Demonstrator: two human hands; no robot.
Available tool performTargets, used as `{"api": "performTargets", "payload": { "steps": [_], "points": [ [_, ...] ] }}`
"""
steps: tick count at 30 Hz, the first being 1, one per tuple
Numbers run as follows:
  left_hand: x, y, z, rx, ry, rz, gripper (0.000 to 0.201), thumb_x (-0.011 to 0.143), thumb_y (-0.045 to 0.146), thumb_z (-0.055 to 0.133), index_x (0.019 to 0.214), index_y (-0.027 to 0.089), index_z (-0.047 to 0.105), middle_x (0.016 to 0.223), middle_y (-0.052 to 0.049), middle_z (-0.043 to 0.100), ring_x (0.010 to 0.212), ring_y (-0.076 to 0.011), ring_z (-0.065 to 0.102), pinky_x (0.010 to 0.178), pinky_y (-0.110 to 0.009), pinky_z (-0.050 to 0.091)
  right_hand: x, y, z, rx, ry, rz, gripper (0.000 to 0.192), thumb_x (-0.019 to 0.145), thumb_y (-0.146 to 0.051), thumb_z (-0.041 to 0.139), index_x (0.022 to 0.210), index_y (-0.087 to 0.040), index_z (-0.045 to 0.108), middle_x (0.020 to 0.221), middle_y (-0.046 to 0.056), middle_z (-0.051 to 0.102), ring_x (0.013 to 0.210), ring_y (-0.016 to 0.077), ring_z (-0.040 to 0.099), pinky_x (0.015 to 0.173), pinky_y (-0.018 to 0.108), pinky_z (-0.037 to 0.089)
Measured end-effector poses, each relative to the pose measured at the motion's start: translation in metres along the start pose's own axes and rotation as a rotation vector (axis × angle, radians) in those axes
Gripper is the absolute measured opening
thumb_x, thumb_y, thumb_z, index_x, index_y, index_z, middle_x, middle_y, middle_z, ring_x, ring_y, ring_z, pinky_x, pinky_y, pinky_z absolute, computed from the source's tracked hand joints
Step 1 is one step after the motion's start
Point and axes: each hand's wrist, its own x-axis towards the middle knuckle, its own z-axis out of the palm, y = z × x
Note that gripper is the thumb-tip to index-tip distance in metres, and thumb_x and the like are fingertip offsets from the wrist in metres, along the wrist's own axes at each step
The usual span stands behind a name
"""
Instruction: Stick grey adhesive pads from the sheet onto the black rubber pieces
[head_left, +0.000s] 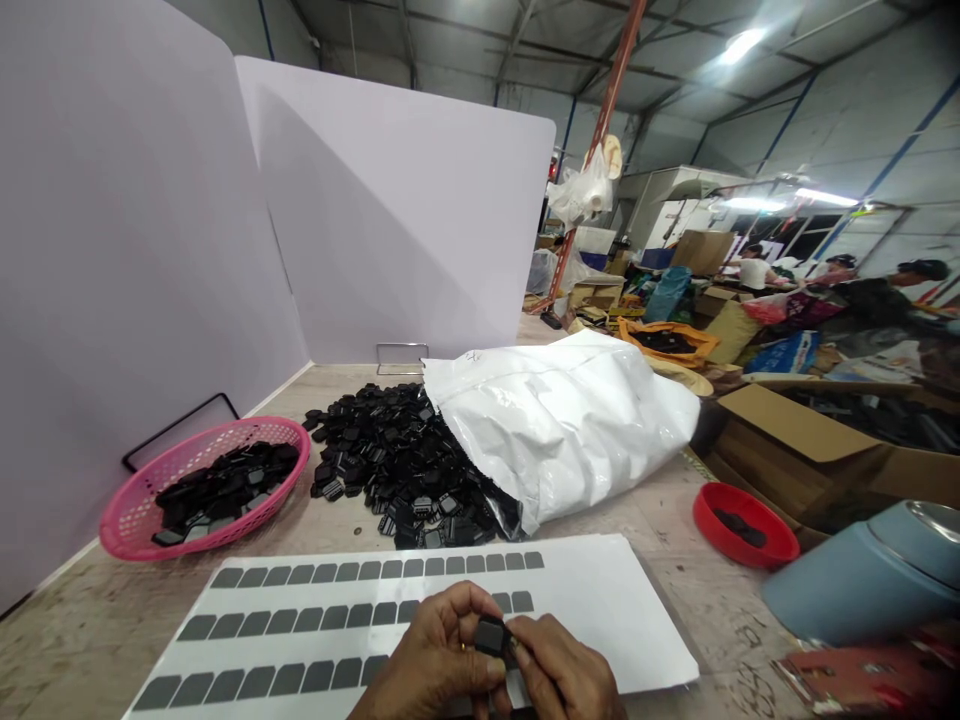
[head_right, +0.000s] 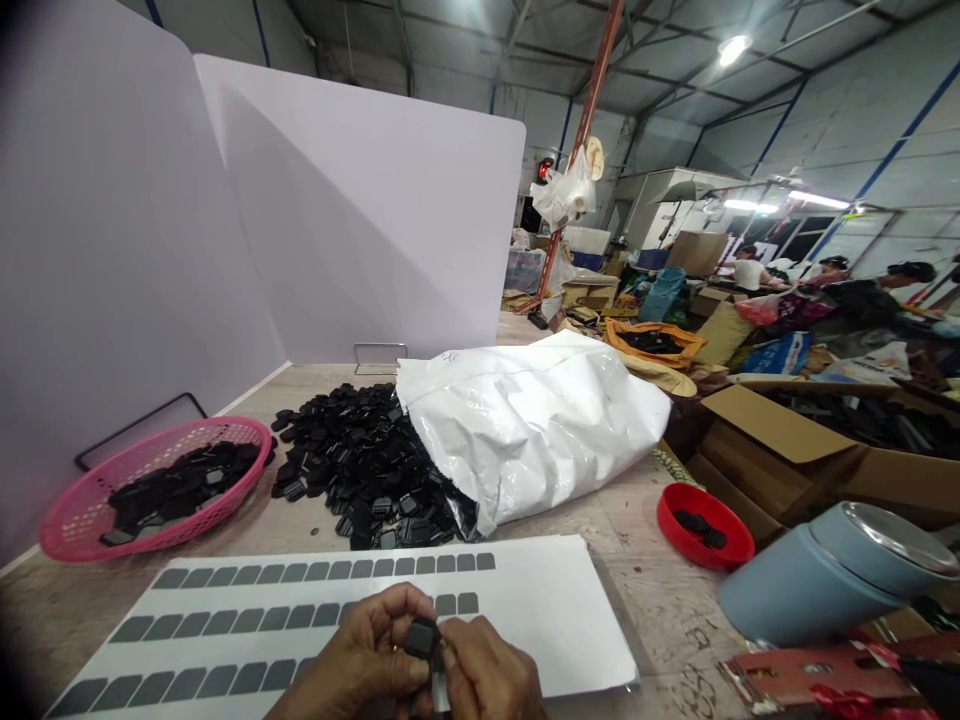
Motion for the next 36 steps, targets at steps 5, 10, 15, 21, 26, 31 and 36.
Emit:
{"api": "performTargets", "payload": {
  "steps": [5, 10, 15, 21, 26, 31, 36],
  "points": [
    [0.001, -0.001, -0.001, -0.011, 0.000, 0.001, 0.035, 0.062, 0.013, 0.074, 0.091, 0.015, 0.055, 0.061, 0.000, 0.065, 0.052, -0.0138, 0.063, 0.045, -0.018, 0.046, -0.001, 0.000, 0.002, 0.024, 0.073, 0.003, 0.021, 0.100, -0.024, 0.038, 0.110, -0.022, 0.056, 0.078, 0.003, 0.064, 0.066, 0.0154, 0.063, 0.059, 0.021, 0.049],
    [0.007, -0.003, -0.005, -0.038, -0.036, -0.013, 0.039, 0.059, 0.018, 0.080, 0.087, 0.016, 0.053, 0.069, -0.002, 0.068, 0.052, -0.0158, 0.066, 0.040, -0.018, 0.047, -0.004, 0.000, 0.006, 0.073, 0.181, 0.053, 0.020, 0.099, -0.025, 0.041, 0.109, -0.024, 0.058, 0.077, 0.002, 0.062, 0.066, 0.0154, 0.062, 0.060, 0.022, 0.047],
    [0.006, -0.002, -0.005, -0.027, -0.023, -0.021, 0.039, 0.060, 0.015, 0.079, 0.089, 0.016, 0.053, 0.076, -0.004, 0.070, 0.052, -0.0140, 0.065, 0.042, -0.017, 0.048, -0.003, 0.000, 0.009, 0.066, 0.186, 0.048, 0.021, 0.099, -0.026, 0.039, 0.109, -0.024, 0.058, 0.076, 0.002, 0.062, 0.064, 0.0152, 0.062, 0.058, 0.022, 0.048],
    [0.006, -0.003, -0.006, -0.006, -0.009, -0.029, 0.039, 0.059, 0.016, 0.079, 0.088, 0.016, 0.052, 0.063, 0.000, 0.066, 0.050, -0.0148, 0.064, 0.041, -0.018, 0.046, 0.000, -0.001, 0.005, 0.018, 0.130, 0.011, 0.022, 0.100, -0.025, 0.038, 0.107, -0.022, 0.058, 0.075, 0.003, 0.063, 0.064, 0.0155, 0.063, 0.058, 0.021, 0.048],
    [0.005, -0.003, -0.004, -0.012, 0.013, -0.004, 0.040, 0.059, 0.018, 0.079, 0.089, 0.016, 0.053, 0.064, 0.000, 0.065, 0.050, -0.0134, 0.063, 0.041, -0.017, 0.046, 0.000, 0.000, 0.000, -0.007, 0.034, 0.021, 0.023, 0.100, -0.026, 0.035, 0.103, -0.021, 0.058, 0.075, 0.003, 0.062, 0.064, 0.0159, 0.063, 0.057, 0.022, 0.047],
    [0.005, -0.003, -0.006, 0.009, -0.008, -0.030, 0.041, 0.058, 0.018, 0.080, 0.087, 0.016, 0.051, 0.068, -0.001, 0.067, 0.050, -0.0151, 0.064, 0.042, -0.019, 0.046, 0.001, 0.002, -0.006, -0.028, -0.070, -0.008, 0.022, 0.099, -0.020, 0.035, 0.103, -0.019, 0.056, 0.078, 0.005, 0.061, 0.067, 0.0169, 0.063, 0.059, 0.023, 0.047],
    [0.006, -0.001, -0.004, -0.009, 0.008, -0.020, 0.038, 0.058, 0.015, 0.077, 0.088, 0.016, 0.053, 0.065, 0.000, 0.065, 0.051, -0.0136, 0.063, 0.043, -0.018, 0.046, 0.001, 0.000, -0.005, -0.024, -0.052, 0.024, 0.022, 0.099, -0.020, 0.036, 0.106, -0.019, 0.056, 0.078, 0.005, 0.062, 0.067, 0.0167, 0.063, 0.060, 0.023, 0.047]
  ]
}}
